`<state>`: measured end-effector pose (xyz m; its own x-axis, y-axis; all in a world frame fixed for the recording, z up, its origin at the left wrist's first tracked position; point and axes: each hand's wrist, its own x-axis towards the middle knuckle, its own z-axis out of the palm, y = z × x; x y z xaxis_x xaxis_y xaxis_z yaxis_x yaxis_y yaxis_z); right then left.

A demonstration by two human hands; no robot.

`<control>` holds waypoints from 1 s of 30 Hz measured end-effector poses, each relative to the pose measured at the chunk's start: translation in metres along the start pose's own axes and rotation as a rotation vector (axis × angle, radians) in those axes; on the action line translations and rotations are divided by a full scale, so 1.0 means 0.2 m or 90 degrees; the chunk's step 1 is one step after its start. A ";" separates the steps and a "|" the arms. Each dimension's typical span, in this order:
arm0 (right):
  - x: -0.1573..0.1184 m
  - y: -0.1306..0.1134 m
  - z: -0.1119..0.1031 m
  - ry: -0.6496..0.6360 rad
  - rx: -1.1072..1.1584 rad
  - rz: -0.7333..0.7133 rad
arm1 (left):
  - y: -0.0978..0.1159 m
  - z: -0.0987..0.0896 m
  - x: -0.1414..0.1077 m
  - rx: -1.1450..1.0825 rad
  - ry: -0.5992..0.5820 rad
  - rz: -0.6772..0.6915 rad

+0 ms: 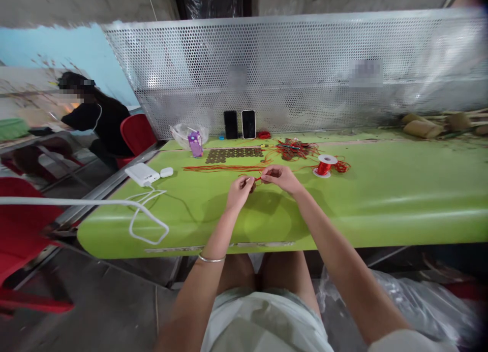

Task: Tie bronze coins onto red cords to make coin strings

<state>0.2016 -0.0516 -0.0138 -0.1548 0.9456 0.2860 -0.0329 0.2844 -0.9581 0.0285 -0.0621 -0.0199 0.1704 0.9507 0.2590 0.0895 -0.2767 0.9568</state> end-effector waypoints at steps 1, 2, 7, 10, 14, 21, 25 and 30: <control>0.00 0.00 0.00 -0.001 0.000 -0.002 | -0.01 0.00 0.01 -0.007 0.006 -0.007; 0.00 0.00 0.00 -0.001 0.000 -0.004 | -0.01 0.00 0.01 -0.014 0.012 -0.014; 0.01 0.00 0.00 -0.001 -0.007 -0.025 | -0.03 0.01 0.02 -0.048 0.017 -0.029; 0.00 0.00 0.01 -0.008 -0.022 -0.036 | -0.03 0.01 0.02 -0.051 0.016 -0.036; -0.01 0.00 0.02 -0.036 -0.058 -0.049 | -0.03 0.00 0.02 -0.027 0.028 -0.041; -0.03 0.01 0.03 -0.071 -0.085 -0.067 | -0.02 0.00 0.00 0.007 0.024 -0.045; -0.03 0.00 0.02 -0.070 -0.094 -0.077 | -0.02 0.01 0.00 -0.003 0.007 -0.052; -0.02 0.01 0.01 -0.078 -0.098 -0.082 | -0.02 0.00 0.00 0.017 0.011 -0.036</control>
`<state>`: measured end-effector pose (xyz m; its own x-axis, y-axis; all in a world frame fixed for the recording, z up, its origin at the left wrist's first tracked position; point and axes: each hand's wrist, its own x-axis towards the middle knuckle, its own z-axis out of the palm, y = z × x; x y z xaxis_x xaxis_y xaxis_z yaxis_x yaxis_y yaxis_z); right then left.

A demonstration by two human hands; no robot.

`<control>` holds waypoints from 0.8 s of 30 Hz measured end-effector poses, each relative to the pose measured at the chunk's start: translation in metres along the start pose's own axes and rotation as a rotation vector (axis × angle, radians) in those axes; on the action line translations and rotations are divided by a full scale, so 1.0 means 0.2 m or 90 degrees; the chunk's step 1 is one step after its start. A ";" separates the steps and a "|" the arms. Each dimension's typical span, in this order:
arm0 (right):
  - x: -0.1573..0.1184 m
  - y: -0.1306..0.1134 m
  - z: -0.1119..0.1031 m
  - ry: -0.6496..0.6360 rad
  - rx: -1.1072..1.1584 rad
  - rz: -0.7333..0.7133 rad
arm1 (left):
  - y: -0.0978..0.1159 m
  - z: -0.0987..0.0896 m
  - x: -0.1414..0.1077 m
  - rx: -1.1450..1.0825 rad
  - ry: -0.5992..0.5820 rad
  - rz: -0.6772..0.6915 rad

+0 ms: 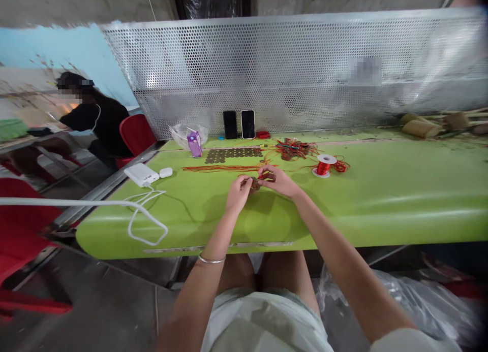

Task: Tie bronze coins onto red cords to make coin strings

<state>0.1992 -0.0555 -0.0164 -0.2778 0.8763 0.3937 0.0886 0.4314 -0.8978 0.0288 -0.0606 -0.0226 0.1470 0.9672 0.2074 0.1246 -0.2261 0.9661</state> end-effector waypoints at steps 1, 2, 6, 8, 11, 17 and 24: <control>0.00 0.00 0.00 0.001 0.000 -0.001 | 0.00 0.00 0.00 0.007 0.002 0.002; 0.00 0.00 0.00 0.003 0.000 -0.002 | 0.01 0.00 0.00 0.013 0.003 0.002; 0.00 0.00 0.00 0.014 0.000 -0.002 | 0.02 -0.01 -0.01 0.039 0.000 0.006; 0.00 0.00 0.00 0.020 0.000 -0.003 | 0.03 -0.01 -0.01 0.051 -0.008 0.016; 0.01 -0.01 0.00 0.031 0.001 -0.009 | 0.05 0.00 -0.02 0.066 -0.021 0.032; 0.01 0.01 -0.01 0.026 0.005 -0.023 | 0.06 0.00 -0.03 0.084 -0.013 0.043; 0.00 0.01 -0.01 -0.033 0.019 -0.019 | 0.04 0.00 -0.02 0.094 0.000 0.048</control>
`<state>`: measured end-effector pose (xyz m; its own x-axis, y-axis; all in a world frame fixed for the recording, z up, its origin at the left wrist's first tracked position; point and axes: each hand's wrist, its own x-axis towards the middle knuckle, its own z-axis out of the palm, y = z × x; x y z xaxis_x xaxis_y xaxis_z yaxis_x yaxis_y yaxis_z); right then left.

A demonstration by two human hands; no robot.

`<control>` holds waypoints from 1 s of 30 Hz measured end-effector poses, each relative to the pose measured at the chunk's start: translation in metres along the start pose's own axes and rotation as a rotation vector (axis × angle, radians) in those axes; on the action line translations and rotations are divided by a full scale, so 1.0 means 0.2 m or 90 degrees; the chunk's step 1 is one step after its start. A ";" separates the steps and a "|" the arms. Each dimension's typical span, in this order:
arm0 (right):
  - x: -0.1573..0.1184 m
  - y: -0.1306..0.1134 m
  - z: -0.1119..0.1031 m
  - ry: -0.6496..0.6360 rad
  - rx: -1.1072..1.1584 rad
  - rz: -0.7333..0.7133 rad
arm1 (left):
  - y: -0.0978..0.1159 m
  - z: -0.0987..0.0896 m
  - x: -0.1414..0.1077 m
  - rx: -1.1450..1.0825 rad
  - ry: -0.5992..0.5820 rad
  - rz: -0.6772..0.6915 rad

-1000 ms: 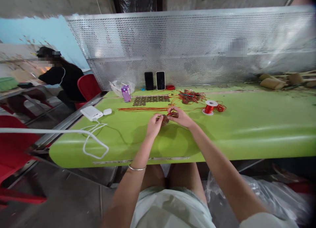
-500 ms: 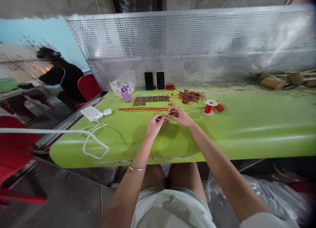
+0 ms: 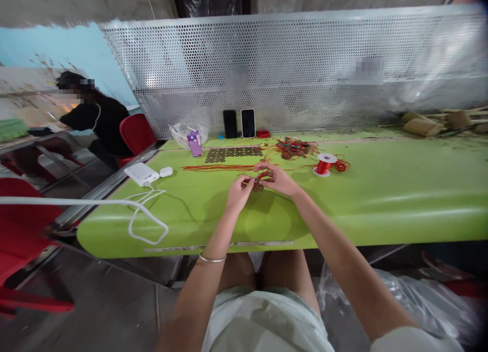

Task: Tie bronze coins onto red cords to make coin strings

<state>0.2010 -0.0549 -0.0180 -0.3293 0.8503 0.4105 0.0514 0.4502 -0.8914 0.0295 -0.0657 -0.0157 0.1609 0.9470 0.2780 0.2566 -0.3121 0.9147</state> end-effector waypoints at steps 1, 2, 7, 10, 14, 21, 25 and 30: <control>0.00 0.00 0.00 0.002 0.000 -0.001 | 0.00 0.00 0.00 0.001 -0.002 0.001; 0.00 0.00 0.00 0.004 0.000 -0.002 | 0.00 0.00 0.00 0.001 -0.005 0.002; 0.01 -0.01 -0.01 0.016 -0.001 -0.004 | 0.00 0.00 0.00 0.010 -0.017 0.004; 0.01 -0.01 -0.01 0.020 -0.002 0.002 | 0.00 0.00 0.00 0.023 -0.013 0.006; 0.01 -0.02 -0.01 0.035 -0.004 0.014 | 0.00 0.00 0.00 0.035 -0.009 0.017; 0.01 -0.03 -0.01 0.042 -0.003 0.029 | -0.01 0.01 0.01 0.054 0.000 0.026; 0.01 -0.03 -0.01 0.045 -0.005 0.029 | -0.01 0.01 0.00 0.065 0.001 0.028; 0.01 -0.03 -0.01 0.046 -0.009 0.025 | 0.00 0.01 0.00 0.072 0.007 0.027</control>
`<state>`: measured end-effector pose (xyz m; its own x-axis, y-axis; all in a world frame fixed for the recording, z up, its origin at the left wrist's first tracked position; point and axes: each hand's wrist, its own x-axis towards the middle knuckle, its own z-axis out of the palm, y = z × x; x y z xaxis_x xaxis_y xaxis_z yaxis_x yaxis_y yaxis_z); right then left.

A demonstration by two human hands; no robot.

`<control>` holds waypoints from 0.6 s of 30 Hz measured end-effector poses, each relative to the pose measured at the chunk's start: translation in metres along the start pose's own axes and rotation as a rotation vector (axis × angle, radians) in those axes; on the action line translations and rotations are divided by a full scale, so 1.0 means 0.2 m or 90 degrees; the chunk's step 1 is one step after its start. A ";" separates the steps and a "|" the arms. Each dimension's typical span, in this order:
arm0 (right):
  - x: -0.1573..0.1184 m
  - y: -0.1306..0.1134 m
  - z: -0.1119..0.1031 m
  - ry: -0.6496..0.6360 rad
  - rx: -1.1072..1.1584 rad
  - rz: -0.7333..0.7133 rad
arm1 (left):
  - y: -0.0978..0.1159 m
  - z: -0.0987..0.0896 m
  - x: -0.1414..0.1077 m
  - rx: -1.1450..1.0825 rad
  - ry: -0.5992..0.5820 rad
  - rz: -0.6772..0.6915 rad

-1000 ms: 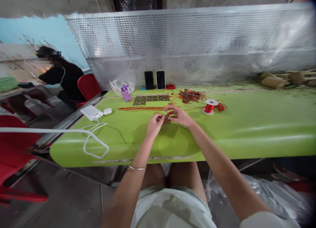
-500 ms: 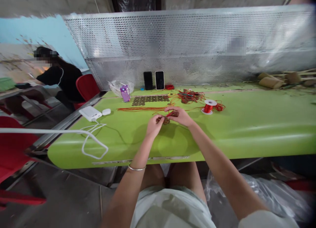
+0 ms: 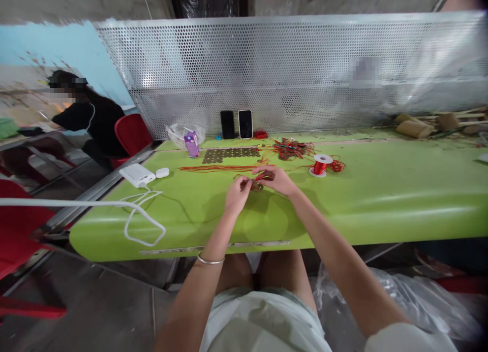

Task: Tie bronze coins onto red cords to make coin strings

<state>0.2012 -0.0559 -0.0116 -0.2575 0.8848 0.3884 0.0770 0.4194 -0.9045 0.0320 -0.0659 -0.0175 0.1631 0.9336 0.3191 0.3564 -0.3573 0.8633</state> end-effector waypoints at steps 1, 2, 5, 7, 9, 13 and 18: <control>0.00 0.00 0.00 -0.001 0.000 -0.002 | 0.00 0.00 0.00 0.000 0.000 -0.002; 0.00 0.00 0.00 -0.003 -0.001 -0.005 | 0.01 0.00 0.00 0.001 0.001 -0.005; 0.00 0.00 0.00 -0.007 -0.003 -0.014 | 0.01 -0.01 0.00 0.013 0.005 -0.017; 0.00 0.01 0.00 -0.006 -0.004 -0.022 | 0.02 -0.01 0.00 0.028 0.004 -0.024; 0.00 0.01 0.00 -0.001 -0.004 -0.032 | 0.02 0.00 -0.01 0.046 -0.001 -0.030; 0.00 0.00 -0.02 0.022 -0.001 -0.058 | 0.02 0.00 -0.01 0.075 0.000 -0.037; 0.03 -0.07 -0.07 0.026 0.006 -0.078 | 0.03 -0.01 -0.01 0.077 0.007 -0.036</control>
<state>0.2115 -0.0532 0.0064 -0.2256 0.8347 0.5024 0.0388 0.5230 -0.8515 0.0318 -0.0703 -0.0124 0.1298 0.9525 0.2756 0.4738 -0.3037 0.8266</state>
